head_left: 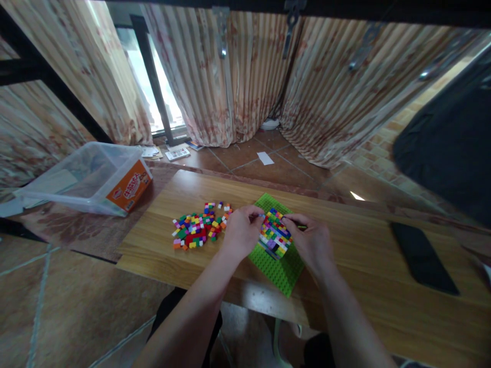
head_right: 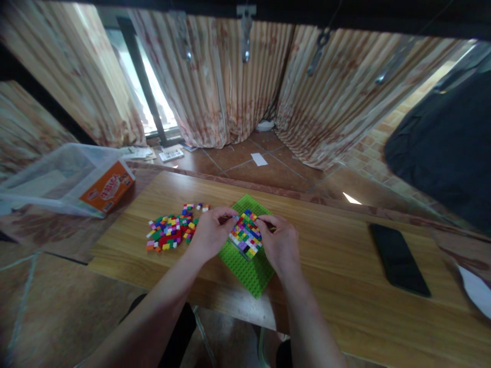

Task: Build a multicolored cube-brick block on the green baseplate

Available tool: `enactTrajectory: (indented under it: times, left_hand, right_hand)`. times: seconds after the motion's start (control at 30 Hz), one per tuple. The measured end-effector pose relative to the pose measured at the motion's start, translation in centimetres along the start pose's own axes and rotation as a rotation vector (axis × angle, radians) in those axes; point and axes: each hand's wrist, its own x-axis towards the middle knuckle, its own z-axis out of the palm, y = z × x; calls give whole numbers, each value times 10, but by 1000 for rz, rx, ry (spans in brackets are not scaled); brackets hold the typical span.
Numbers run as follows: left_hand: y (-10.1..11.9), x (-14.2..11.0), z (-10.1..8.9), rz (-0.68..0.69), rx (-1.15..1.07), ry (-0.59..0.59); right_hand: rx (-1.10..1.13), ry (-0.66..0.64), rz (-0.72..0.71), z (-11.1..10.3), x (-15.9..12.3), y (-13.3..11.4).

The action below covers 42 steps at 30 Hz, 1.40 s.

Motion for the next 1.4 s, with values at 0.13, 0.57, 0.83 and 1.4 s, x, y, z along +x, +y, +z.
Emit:
enactTrajectory:
  times: [0.13,0.57,0.83,1.4]
  left_hand:
    - [6,-3,-1,0,52,-3]
    - [6,-4,1,10,49,-12]
    - [-1,1,2,2,-66,-3]
    - [2,2,6,74,-2,-3]
  right_hand:
    - [-39,-3,-22,-1,1,-2]
    - [-39,1,3,1,2,-5]
    - [-33,-22,-1,-1,-5,-2]
    - [-88,8,10,0,-7,-7]
